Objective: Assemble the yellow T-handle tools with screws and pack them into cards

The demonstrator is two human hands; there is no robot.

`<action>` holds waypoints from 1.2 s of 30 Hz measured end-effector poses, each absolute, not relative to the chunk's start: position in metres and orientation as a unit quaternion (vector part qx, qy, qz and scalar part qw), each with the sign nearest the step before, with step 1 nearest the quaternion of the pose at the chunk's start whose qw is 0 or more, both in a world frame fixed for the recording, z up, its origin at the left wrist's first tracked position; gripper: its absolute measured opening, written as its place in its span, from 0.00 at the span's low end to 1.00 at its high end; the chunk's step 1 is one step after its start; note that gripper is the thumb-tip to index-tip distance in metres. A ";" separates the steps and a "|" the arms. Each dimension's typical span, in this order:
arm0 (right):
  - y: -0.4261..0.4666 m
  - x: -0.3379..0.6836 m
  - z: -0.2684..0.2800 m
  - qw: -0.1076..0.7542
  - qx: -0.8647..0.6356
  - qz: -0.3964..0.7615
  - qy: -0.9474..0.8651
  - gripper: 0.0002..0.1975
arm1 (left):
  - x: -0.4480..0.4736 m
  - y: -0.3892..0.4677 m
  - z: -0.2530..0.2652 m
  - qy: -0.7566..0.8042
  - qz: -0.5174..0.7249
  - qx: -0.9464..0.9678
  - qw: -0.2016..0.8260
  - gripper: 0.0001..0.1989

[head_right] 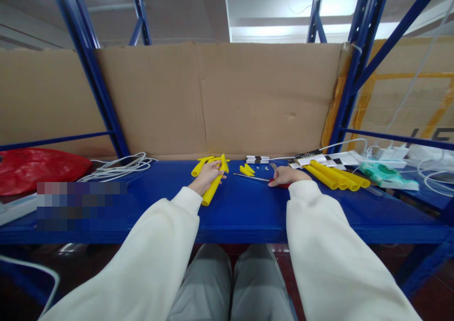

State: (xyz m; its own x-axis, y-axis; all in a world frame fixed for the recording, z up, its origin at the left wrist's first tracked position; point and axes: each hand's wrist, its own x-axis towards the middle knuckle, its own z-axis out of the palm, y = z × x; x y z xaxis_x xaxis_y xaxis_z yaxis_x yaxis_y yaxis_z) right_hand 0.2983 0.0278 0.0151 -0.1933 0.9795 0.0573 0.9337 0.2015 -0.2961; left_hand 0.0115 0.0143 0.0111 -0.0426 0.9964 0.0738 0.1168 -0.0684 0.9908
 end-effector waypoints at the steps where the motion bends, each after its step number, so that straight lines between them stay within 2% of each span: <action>1: 0.028 0.299 0.014 0.115 -0.624 0.092 -0.767 0.16 | 0.011 0.015 0.011 0.525 0.496 0.534 0.440 0.30; 12: 0.032 0.287 0.005 0.136 -0.603 0.106 -0.779 0.12 | 0.010 0.017 0.008 0.527 0.493 0.529 0.447 0.30; 21: 0.027 0.290 0.007 0.206 -0.613 0.161 -0.745 0.10 | 0.010 0.018 0.008 0.530 0.496 0.521 0.449 0.30; 32: 0.034 0.294 0.002 0.262 -0.557 0.158 -0.772 0.13 | 0.009 0.023 0.005 0.524 0.504 0.522 0.446 0.29; 36: 0.035 0.294 0.002 0.266 -0.551 0.159 -0.775 0.12 | 0.009 0.022 0.005 0.521 0.501 0.522 0.452 0.29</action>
State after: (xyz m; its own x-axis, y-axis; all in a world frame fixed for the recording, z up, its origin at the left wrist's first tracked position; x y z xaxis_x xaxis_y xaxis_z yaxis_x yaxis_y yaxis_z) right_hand 0.2937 0.0347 0.0016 -0.2515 0.9385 0.2365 0.7694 0.3422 -0.5394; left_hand 0.0090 0.0223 0.0049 -0.0457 0.9976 0.0525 0.0919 -0.0482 0.9946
